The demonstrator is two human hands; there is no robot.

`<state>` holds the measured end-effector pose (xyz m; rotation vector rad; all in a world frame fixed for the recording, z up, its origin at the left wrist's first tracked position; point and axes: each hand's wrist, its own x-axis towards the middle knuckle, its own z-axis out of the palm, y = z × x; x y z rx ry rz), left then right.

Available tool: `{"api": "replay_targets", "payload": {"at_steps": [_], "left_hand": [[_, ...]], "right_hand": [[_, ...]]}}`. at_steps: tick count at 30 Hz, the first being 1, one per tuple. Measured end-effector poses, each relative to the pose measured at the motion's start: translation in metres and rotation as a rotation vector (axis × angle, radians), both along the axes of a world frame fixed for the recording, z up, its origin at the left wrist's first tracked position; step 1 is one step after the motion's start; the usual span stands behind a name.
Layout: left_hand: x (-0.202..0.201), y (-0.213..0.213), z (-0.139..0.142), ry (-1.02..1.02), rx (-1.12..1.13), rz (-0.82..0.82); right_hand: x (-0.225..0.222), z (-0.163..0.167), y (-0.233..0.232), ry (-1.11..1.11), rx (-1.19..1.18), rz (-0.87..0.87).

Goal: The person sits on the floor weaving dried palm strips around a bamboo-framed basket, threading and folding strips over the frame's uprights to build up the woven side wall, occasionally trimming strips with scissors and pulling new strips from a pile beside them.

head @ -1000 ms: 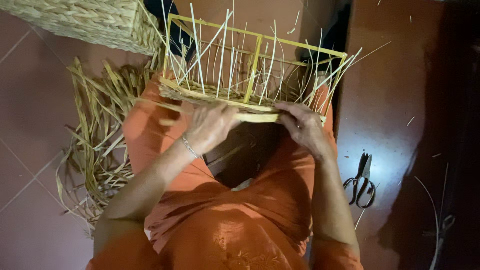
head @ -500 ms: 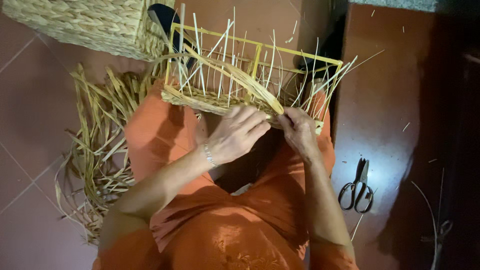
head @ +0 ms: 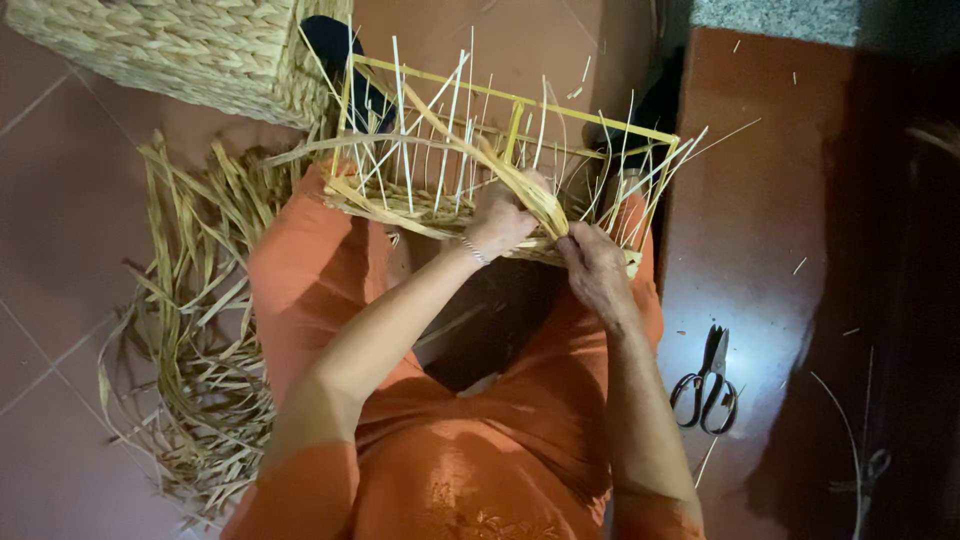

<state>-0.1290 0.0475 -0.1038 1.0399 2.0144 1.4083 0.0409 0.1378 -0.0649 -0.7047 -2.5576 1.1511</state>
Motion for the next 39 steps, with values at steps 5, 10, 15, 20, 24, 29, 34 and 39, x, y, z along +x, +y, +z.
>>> {"api": "replay_targets", "payload": {"at_steps": [5, 10, 15, 20, 24, 29, 34, 39], "left_hand": [[-0.006, 0.000, -0.016, 0.038, -0.245, -0.137], [0.001, 0.020, -0.014, 0.181, -0.193, -0.116], [0.004, -0.005, -0.001, -0.091, 0.005, -0.002], [0.018, -0.056, 0.014, -0.959, 0.078, 0.109], [0.045, -0.077, 0.019, -0.752, 0.268, -0.120], [0.025, -0.079, 0.029, 0.102, 0.005, -0.185], [-0.018, -0.076, 0.044, 0.737, -0.195, -0.152], [-0.025, -0.086, 0.043, 0.874, -0.245, -0.223]], "right_hand": [[0.001, -0.004, -0.002, 0.035, 0.067, -0.035], [0.000, -0.005, -0.005, 0.060, 0.049, -0.081], [-0.001, -0.007, -0.006, 0.107, 0.019, -0.089], [-0.008, -0.003, -0.008, 0.184, -0.057, -0.115], [-0.020, 0.002, -0.012, 0.113, -0.121, -0.216], [-0.018, 0.009, -0.013, 0.107, 0.098, -0.081], [-0.010, 0.013, -0.010, 0.182, 0.230, 0.053], [-0.020, 0.000, -0.018, 0.144, 0.254, -0.126]]}}
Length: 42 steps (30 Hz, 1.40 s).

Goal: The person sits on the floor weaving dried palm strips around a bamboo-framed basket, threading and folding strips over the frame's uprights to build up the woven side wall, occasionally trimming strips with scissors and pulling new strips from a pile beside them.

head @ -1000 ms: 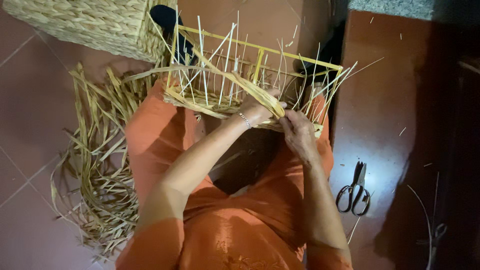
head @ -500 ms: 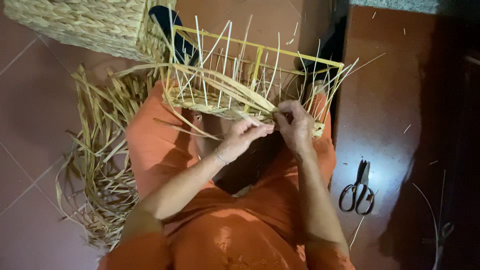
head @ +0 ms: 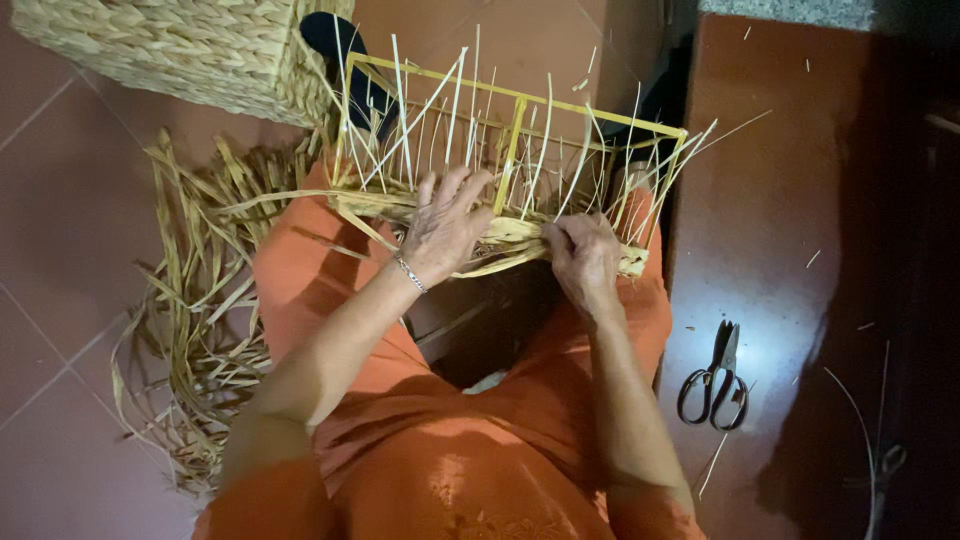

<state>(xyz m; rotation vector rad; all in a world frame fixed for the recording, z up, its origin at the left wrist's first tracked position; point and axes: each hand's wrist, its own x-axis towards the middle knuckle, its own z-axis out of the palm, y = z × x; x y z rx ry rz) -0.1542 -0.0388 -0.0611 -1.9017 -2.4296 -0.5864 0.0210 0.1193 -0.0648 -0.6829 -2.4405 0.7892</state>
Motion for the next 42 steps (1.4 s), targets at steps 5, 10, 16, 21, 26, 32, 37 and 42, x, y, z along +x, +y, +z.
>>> {"api": "replay_targets", "payload": {"at_steps": [5, 10, 16, 21, 26, 32, 37, 42], "left_hand": [[0.003, -0.002, -0.003, 0.040, 0.049, 0.025], [0.023, -0.016, 0.005, -0.065, 0.121, -0.002], [0.035, -0.034, -0.007, -0.078, -0.105, 0.020], [0.025, -0.034, -0.016, -0.319, -0.435, 0.109], [0.007, -0.022, 0.020, -0.057, -0.100, 0.066], [0.008, -0.009, 0.079, 0.195, 0.176, 0.133], [0.036, -0.009, 0.059, 0.178, 0.361, -0.094], [0.033, 0.034, -0.009, 0.062, -0.023, -0.033]], "right_hand": [[-0.005, -0.010, -0.004, 0.044, 0.047, -0.088], [-0.008, -0.008, -0.007, 0.093, 0.076, -0.124], [-0.013, -0.018, -0.016, -0.048, 0.258, 0.001], [-0.008, -0.015, -0.009, -0.075, 0.106, 0.111], [0.012, 0.020, 0.000, -0.008, -0.233, 0.285], [-0.007, 0.021, -0.009, 0.014, -0.153, 0.126], [-0.005, 0.006, -0.004, 0.055, -0.245, 0.107], [-0.001, 0.002, 0.003, 0.011, -0.260, 0.145]]}}
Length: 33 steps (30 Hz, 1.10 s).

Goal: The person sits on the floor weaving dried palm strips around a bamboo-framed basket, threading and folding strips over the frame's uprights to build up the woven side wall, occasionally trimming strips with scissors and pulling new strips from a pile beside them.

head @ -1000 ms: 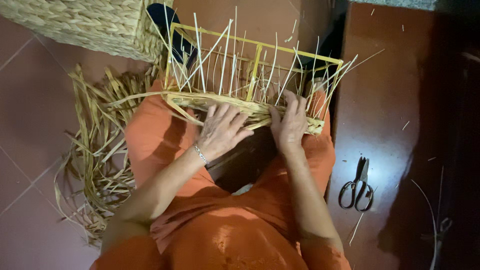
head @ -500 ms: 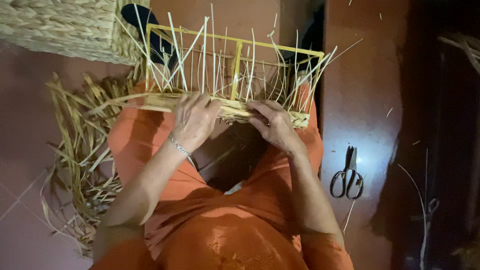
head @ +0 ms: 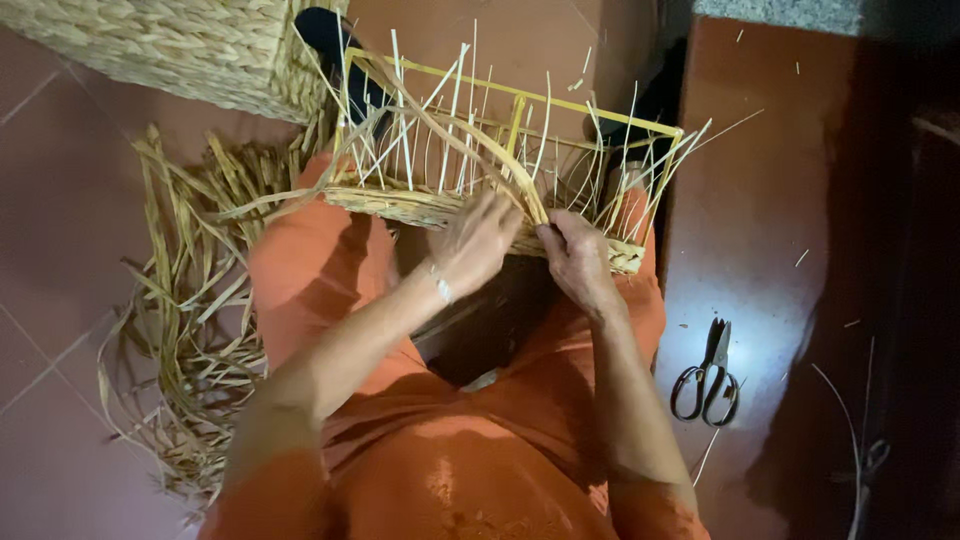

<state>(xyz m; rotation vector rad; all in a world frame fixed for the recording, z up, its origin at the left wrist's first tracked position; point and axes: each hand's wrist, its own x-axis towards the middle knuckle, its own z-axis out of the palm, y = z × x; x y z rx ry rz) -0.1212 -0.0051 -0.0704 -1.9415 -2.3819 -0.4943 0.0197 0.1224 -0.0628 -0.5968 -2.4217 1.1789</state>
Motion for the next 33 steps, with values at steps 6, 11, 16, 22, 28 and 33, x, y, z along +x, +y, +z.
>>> {"api": "replay_targets", "payload": {"at_steps": [6, 11, 16, 22, 28, 33], "left_hand": [[-0.028, 0.062, -0.027, -0.438, -0.652, 0.281], [-0.025, 0.057, -0.017, -0.766, -0.305, 0.506], [-0.020, 0.009, -0.020, -1.625, 0.309, 0.475], [0.004, -0.029, -0.013, -1.539, 0.235, 0.153], [-0.024, -0.038, 0.022, -0.628, 0.035, 0.078], [-0.055, -0.019, 0.029, -0.061, -0.118, 0.007]], "right_hand": [[-0.004, -0.006, 0.002, -0.011, 0.070, -0.012], [-0.006, -0.009, -0.002, -0.039, -0.015, -0.067], [-0.011, -0.004, -0.003, 0.017, 0.040, -0.052], [-0.026, 0.004, -0.007, -0.060, -0.097, -0.131], [-0.021, 0.013, -0.005, -0.048, 0.182, -0.006], [-0.018, 0.016, -0.003, -0.009, 0.223, 0.072]]}}
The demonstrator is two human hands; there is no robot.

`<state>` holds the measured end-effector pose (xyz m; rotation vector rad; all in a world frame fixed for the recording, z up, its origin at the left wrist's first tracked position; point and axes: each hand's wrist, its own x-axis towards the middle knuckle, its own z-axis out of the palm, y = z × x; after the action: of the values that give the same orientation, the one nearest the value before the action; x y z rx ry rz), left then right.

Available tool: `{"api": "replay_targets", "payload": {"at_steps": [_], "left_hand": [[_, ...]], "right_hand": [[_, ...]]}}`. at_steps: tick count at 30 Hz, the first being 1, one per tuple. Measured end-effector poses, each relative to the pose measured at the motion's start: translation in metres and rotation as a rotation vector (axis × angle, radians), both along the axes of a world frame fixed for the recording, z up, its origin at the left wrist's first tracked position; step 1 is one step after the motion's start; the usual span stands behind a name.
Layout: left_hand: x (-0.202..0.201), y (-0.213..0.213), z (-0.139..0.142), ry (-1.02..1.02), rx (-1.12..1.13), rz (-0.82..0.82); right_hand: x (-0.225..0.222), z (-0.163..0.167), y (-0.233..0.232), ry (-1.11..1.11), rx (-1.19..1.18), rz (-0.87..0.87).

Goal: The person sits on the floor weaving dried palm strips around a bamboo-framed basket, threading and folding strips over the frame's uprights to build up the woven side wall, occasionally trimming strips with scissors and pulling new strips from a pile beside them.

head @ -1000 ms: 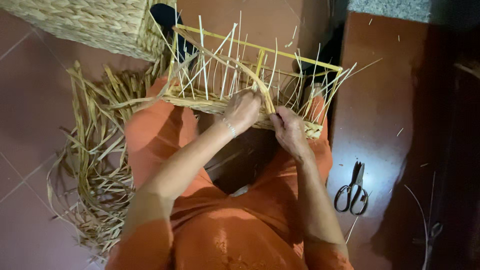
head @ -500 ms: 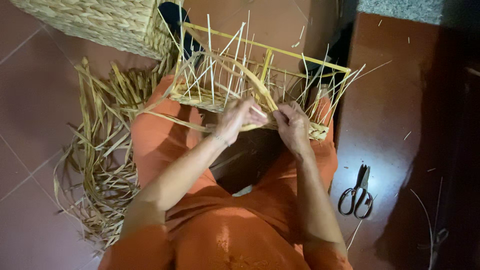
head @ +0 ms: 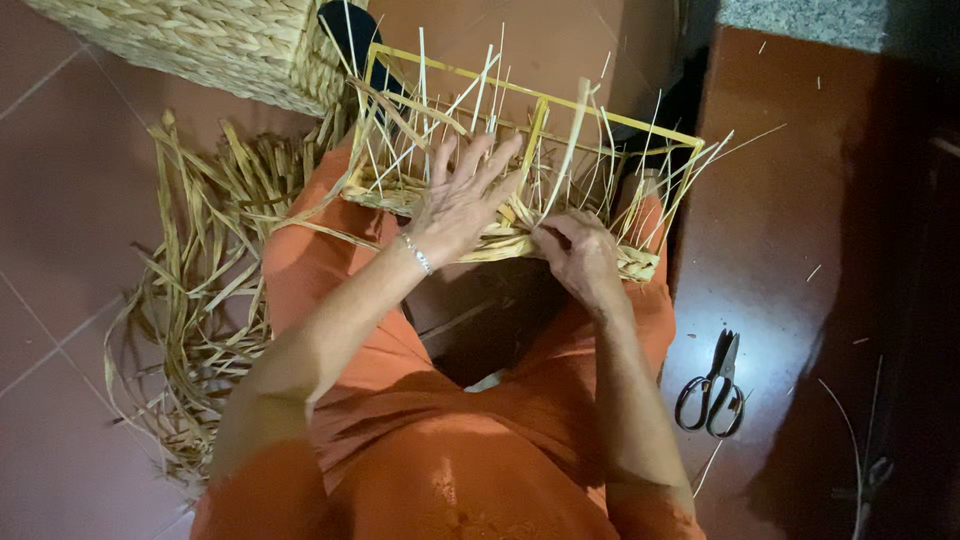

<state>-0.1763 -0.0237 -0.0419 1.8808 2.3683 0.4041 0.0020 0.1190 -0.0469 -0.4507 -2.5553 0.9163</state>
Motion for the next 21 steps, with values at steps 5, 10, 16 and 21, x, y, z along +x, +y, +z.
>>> {"api": "replay_targets", "payload": {"at_steps": [5, 10, 16, 21], "left_hand": [[-0.006, 0.006, -0.002, 0.255, -0.030, -0.104], [0.018, -0.017, -0.012, 0.252, 0.103, -0.180], [0.020, -0.058, -0.037, -0.151, -0.195, 0.015], [0.006, -0.068, -0.024, -0.331, -0.319, 0.025]], "right_hand": [[-0.008, -0.014, -0.011, 0.036, 0.048, -0.177], [-0.008, -0.025, -0.009, -0.048, -0.004, -0.226], [-0.012, -0.028, -0.018, 0.002, 0.088, -0.280], [-0.017, -0.022, -0.023, 0.073, 0.106, -0.310]]}}
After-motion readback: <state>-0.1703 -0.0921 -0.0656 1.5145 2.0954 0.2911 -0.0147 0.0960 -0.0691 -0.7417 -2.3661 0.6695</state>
